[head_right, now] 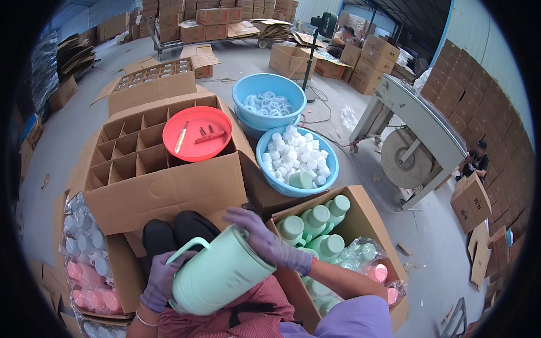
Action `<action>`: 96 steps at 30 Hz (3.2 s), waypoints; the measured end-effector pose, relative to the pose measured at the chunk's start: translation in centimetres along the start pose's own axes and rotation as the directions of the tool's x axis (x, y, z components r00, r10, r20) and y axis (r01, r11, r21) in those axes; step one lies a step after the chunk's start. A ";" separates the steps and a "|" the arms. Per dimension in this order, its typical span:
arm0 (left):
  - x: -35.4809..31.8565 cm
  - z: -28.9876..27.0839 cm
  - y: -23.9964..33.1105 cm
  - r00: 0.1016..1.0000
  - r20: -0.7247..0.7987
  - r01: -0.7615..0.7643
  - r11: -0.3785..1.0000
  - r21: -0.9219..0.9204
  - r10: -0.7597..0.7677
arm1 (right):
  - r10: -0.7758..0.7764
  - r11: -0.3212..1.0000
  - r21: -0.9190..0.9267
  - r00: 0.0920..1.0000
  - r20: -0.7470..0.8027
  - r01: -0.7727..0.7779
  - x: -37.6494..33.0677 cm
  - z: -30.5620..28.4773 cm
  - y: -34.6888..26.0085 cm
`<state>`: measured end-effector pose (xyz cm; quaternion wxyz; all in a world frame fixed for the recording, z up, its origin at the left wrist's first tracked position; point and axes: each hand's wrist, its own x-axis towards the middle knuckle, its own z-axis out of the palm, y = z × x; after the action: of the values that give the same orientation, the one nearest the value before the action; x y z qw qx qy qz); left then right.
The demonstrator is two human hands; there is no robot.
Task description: The person assembles thermos bottles by inserting inner liners, screwing on lids, and wrapping each unit in plastic. They handle green and white bottles, placing finished units into a cardboard box.
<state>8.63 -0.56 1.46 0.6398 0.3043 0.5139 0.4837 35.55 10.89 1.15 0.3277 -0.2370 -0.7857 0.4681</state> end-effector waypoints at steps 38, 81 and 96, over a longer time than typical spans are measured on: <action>-4.2 -9.7 -4.0 0.964 -0.206 0.104 0.954 -0.283 -0.166 | 0.351 0.750 -0.312 0.750 -0.560 -0.584 6.4 -16.9 17.1; 4.1 -1.2 -4.9 0.973 -0.142 -0.222 0.583 -0.781 0.180 | 0.539 0.254 -0.498 0.549 -0.639 -0.829 0.3 -20.1 22.8; 3.4 -3.6 -5.3 0.816 -0.087 -0.551 0.724 -0.415 0.572 | -0.155 0.948 0.197 0.906 -0.394 0.248 5.8 5.8 3.9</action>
<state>6.88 0.41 -5.52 0.5255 0.3110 0.2652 0.7462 27.63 13.22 -2.59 0.5444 -0.1966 -0.6661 0.4704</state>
